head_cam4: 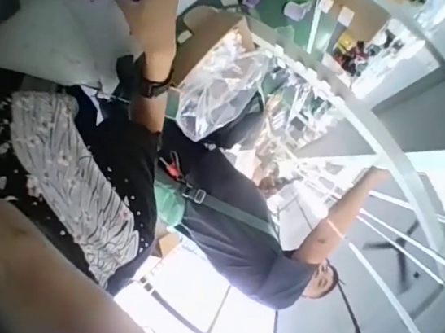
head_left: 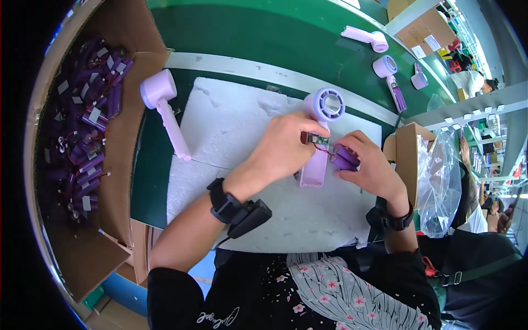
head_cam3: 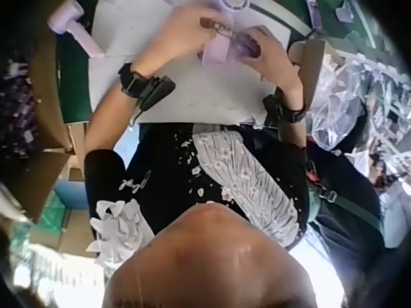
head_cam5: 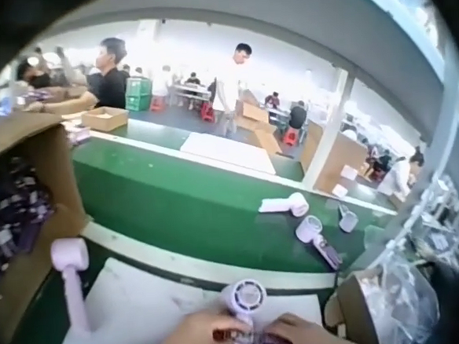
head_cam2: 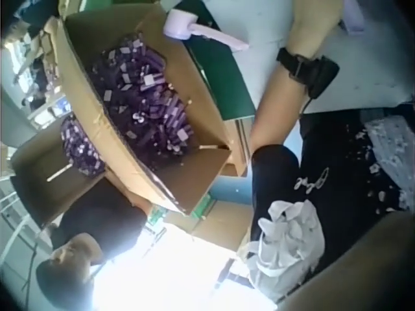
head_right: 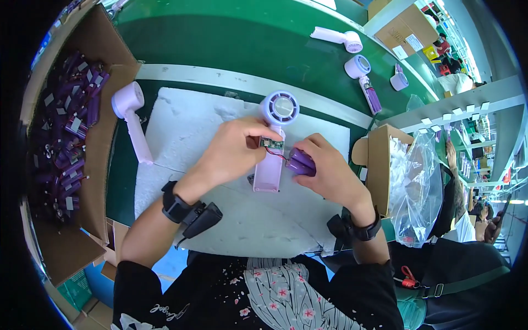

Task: The person assembles a handheld fan by connecting a battery pack to a circuit board and fitting them into the fan housing. After testing the connection, they repeat the process with several more fans.

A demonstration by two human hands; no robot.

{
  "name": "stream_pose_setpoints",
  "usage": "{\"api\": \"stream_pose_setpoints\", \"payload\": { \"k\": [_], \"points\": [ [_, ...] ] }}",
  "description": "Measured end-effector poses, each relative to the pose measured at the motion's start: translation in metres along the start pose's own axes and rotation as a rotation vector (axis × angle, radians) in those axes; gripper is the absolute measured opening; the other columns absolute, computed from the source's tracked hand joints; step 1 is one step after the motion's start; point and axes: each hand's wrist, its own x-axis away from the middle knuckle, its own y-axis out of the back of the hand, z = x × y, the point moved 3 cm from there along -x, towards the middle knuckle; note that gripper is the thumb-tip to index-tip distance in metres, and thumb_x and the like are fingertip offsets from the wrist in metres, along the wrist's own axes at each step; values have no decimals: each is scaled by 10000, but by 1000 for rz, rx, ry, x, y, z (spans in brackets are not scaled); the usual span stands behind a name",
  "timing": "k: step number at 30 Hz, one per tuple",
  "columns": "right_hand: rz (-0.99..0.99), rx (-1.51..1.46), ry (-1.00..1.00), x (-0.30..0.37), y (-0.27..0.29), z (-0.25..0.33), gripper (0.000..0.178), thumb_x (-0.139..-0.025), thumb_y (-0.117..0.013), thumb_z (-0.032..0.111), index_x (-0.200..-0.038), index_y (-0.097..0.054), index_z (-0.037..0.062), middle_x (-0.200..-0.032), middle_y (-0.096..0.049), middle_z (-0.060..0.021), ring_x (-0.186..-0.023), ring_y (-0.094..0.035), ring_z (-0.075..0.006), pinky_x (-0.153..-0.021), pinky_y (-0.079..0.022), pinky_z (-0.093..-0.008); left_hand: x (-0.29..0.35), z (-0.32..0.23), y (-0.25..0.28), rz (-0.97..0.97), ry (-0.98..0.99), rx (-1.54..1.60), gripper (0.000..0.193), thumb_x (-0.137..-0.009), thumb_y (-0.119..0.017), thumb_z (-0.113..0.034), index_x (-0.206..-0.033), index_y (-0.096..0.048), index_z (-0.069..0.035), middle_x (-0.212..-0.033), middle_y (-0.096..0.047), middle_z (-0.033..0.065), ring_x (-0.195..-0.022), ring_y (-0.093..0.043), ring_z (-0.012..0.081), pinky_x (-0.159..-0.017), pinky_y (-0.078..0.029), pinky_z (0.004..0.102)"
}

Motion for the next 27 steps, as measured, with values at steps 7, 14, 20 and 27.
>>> {"api": "stream_pose_setpoints", "payload": {
  "k": [7,14,20,27],
  "points": [
    [124,-609,-394,4,2,-22,266,-862,-697,72,-1111,-628,5,-1024,-646,-45,-767,-627,-125,-623,-496,-254,-2,2,13,-29,-5,34,295,-738,-629,40,-986,-751,-65,-956,-693,125,-763,-665,225,-725,-540,326],
    [-202,-120,-208,9,1,-14,173,-849,-693,10,-1019,-674,-11,-965,-675,-61,-712,-655,-126,-556,-497,-252,0,-10,20,40,-4,-68,366,-765,-640,78,-1090,-734,-63,-1128,-675,126,-874,-671,174,-761,-531,259],
    [-308,133,197,12,5,5,116,-738,-765,-24,-836,-703,-18,-927,-712,-108,-762,-684,-234,-605,-537,-294,2,-13,23,19,-20,-81,348,-772,-656,68,-1086,-734,-60,-1124,-677,133,-843,-667,173,-741,-527,258],
    [-309,237,144,12,-2,20,143,-703,-761,-36,-834,-706,-19,-982,-727,-124,-802,-693,-261,-664,-564,-331,2,-17,22,14,-29,-147,339,-778,-649,79,-1082,-728,-47,-1113,-680,141,-822,-661,175,-729,-523,257]
  ]
}}
